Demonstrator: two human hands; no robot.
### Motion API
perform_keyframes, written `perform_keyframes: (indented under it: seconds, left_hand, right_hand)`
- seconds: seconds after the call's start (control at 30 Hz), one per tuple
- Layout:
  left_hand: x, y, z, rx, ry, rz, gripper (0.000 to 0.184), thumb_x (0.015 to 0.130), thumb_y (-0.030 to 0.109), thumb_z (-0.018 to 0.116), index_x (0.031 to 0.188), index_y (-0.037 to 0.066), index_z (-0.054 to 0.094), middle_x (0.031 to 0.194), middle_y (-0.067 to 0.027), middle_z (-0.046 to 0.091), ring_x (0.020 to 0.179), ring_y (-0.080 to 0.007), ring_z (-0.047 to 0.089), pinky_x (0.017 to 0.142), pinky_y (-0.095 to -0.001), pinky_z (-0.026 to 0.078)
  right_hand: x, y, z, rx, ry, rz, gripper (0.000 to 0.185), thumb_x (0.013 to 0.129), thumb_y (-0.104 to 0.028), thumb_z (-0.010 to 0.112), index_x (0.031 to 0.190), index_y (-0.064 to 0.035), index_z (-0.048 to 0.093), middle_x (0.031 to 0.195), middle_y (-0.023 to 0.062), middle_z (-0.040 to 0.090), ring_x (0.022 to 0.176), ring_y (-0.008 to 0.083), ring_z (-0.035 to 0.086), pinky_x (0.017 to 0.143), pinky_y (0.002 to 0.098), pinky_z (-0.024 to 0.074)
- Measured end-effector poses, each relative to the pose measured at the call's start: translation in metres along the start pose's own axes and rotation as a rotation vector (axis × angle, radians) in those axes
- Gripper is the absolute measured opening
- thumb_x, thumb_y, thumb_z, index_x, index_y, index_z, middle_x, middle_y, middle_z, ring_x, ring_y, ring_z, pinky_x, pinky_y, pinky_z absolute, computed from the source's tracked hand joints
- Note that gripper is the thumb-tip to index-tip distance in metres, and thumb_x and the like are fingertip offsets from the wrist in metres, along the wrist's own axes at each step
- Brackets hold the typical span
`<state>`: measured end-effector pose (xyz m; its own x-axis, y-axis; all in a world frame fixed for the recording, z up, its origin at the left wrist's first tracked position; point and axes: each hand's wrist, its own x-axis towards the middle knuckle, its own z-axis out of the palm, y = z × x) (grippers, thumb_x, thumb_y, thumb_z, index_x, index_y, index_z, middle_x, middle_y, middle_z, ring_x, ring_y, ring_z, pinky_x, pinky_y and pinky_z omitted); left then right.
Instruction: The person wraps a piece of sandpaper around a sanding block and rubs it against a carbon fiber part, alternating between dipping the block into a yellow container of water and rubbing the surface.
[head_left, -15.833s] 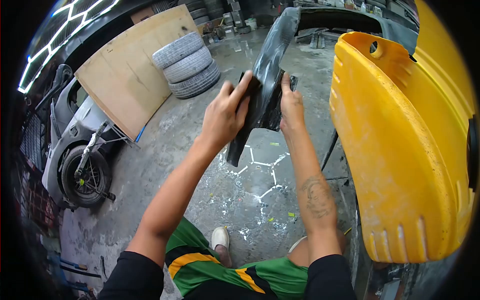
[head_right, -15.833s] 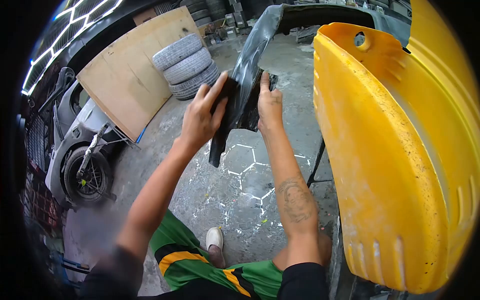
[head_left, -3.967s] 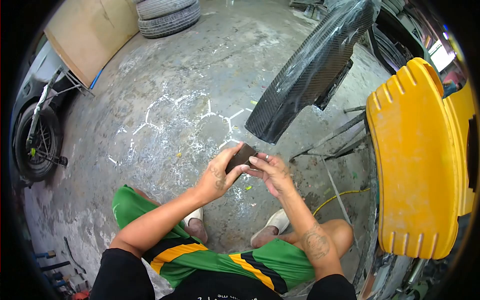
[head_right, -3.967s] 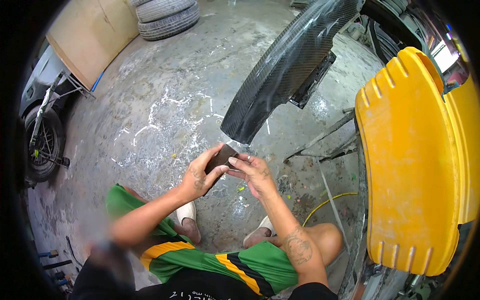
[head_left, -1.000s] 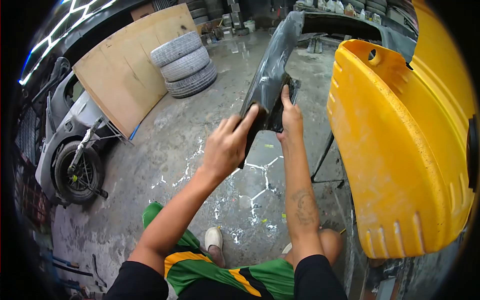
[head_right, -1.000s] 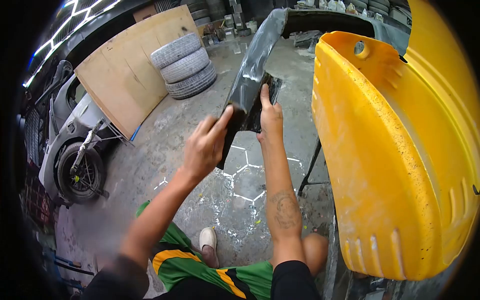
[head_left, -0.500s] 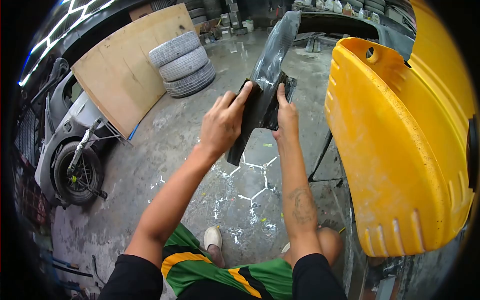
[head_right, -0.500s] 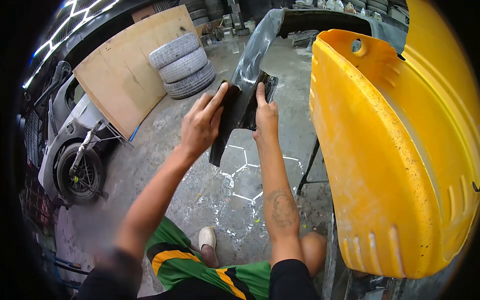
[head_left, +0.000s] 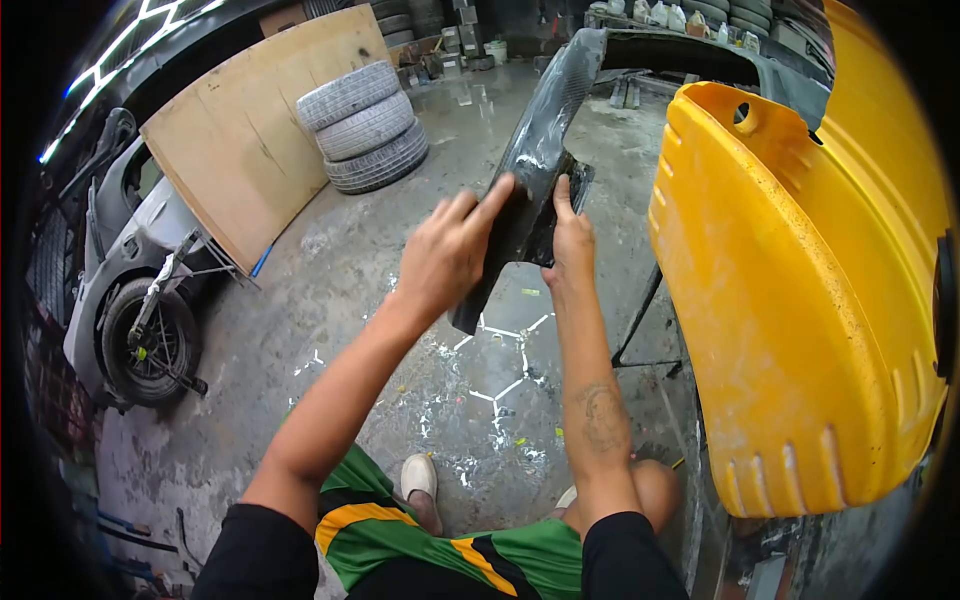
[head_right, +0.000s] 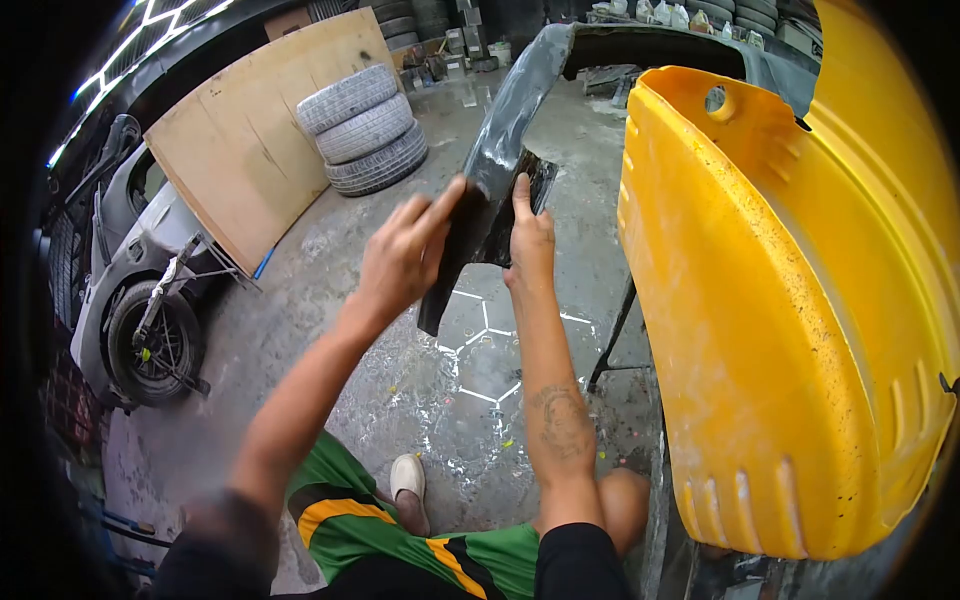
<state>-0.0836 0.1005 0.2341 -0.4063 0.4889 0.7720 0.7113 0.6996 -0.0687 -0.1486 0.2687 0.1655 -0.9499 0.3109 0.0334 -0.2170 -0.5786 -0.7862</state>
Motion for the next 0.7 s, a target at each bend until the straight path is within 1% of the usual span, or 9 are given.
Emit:
perform_keyframes:
  seconds: [0.03, 0.2, 0.3, 0.37, 0.47, 0.5, 0.53, 0.6, 0.7]
  left_hand:
    - [0.019, -0.001, 0.002, 0.022, 0.036, 0.001, 0.063, 0.092, 0.003, 0.063, 0.153, 0.012, 0.051, 0.093, -0.0127, 0.059, 0.082, -0.0319, 0.062, 0.071, -0.0440, 0.054]
    - [-0.029, 0.024, -0.007, 0.014, -0.002, -0.021, 0.069, 0.088, 0.000, 0.066, 0.154, 0.014, 0.053, 0.093, -0.0118, 0.060, 0.081, -0.0303, 0.063, 0.074, -0.0409, 0.056]
    - [-0.008, 0.000, -0.005, 0.018, -0.032, 0.014, 0.069, 0.087, -0.001, 0.066, 0.154, 0.013, 0.053, 0.093, -0.0110, 0.060, 0.082, -0.0294, 0.063, 0.073, -0.0417, 0.056]
    - [0.015, -0.004, 0.003, 0.058, 0.057, -0.043, 0.070, 0.087, -0.002, 0.067, 0.154, 0.013, 0.053, 0.093, -0.0102, 0.060, 0.081, -0.0288, 0.063, 0.073, -0.0410, 0.056]
    - [-0.023, 0.023, -0.003, 0.019, 0.031, -0.082, 0.069, 0.088, 0.000, 0.066, 0.155, 0.013, 0.052, 0.093, -0.0102, 0.060, 0.082, -0.0287, 0.063, 0.074, -0.0405, 0.056]
    - [-0.033, 0.028, -0.004, 0.003, 0.011, -0.060, 0.066, 0.091, 0.002, 0.065, 0.155, 0.013, 0.051, 0.094, -0.0107, 0.060, 0.083, -0.0290, 0.063, 0.075, -0.0408, 0.055]
    - [-0.031, 0.022, -0.004, 0.004, 0.007, -0.059, 0.066, 0.091, 0.002, 0.065, 0.155, 0.013, 0.051, 0.094, -0.0107, 0.060, 0.083, -0.0290, 0.063, 0.075, -0.0408, 0.055]
    - [-0.015, 0.004, -0.002, 0.031, -0.009, -0.024, 0.064, 0.092, 0.003, 0.064, 0.155, 0.013, 0.051, 0.095, -0.0108, 0.060, 0.085, -0.0297, 0.063, 0.075, -0.0422, 0.055]
    - [0.003, 0.008, 0.003, -0.009, 0.046, -0.117, 0.063, 0.093, 0.003, 0.064, 0.154, 0.013, 0.051, 0.098, -0.0116, 0.060, 0.086, -0.0316, 0.063, 0.074, -0.0429, 0.055]
  right_hand:
    - [-0.005, -0.008, 0.004, -0.021, -0.007, 0.024, 0.077, 0.093, -0.065, 0.070, 0.120, 0.0065, 0.062, 0.110, 0.0161, 0.067, 0.094, 0.0259, 0.071, 0.081, 0.0399, 0.0603]
    - [-0.004, -0.018, 0.005, 0.019, -0.037, 0.015, 0.077, 0.093, -0.065, 0.070, 0.121, 0.0062, 0.062, 0.108, 0.0147, 0.068, 0.095, 0.0254, 0.070, 0.082, 0.0403, 0.0596]
    - [-0.009, -0.014, 0.006, -0.005, -0.030, 0.022, 0.077, 0.094, -0.065, 0.070, 0.123, 0.0062, 0.062, 0.109, 0.0142, 0.068, 0.096, 0.0259, 0.070, 0.085, 0.0417, 0.0591]
    - [-0.038, -0.037, 0.021, -0.087, 0.073, 0.089, 0.082, 0.093, -0.067, 0.069, 0.126, 0.0077, 0.060, 0.118, 0.0171, 0.067, 0.104, 0.0278, 0.069, 0.089, 0.0426, 0.0581]
    - [-0.008, -0.017, 0.007, 0.012, -0.001, 0.029, 0.084, 0.093, -0.068, 0.069, 0.126, 0.0088, 0.060, 0.121, 0.0175, 0.065, 0.108, 0.0280, 0.066, 0.090, 0.0418, 0.0573]
    - [-0.003, -0.015, 0.009, -0.026, 0.064, 0.030, 0.086, 0.092, -0.069, 0.069, 0.126, 0.0095, 0.059, 0.121, 0.0173, 0.065, 0.109, 0.0283, 0.066, 0.090, 0.0434, 0.0565]
    - [-0.002, -0.012, 0.005, -0.024, 0.066, 0.032, 0.086, 0.092, -0.069, 0.069, 0.126, 0.0095, 0.059, 0.121, 0.0173, 0.065, 0.109, 0.0283, 0.066, 0.090, 0.0434, 0.0565]
    - [-0.011, -0.016, 0.001, -0.063, -0.018, 0.033, 0.091, 0.091, -0.069, 0.069, 0.133, 0.0109, 0.054, 0.129, 0.0205, 0.063, 0.115, 0.0310, 0.064, 0.093, 0.0459, 0.0555]
    - [-0.035, -0.041, 0.014, -0.094, 0.021, 0.089, 0.094, 0.091, -0.070, 0.069, 0.135, 0.0117, 0.053, 0.132, 0.0223, 0.061, 0.118, 0.0316, 0.063, 0.095, 0.0458, 0.0552]
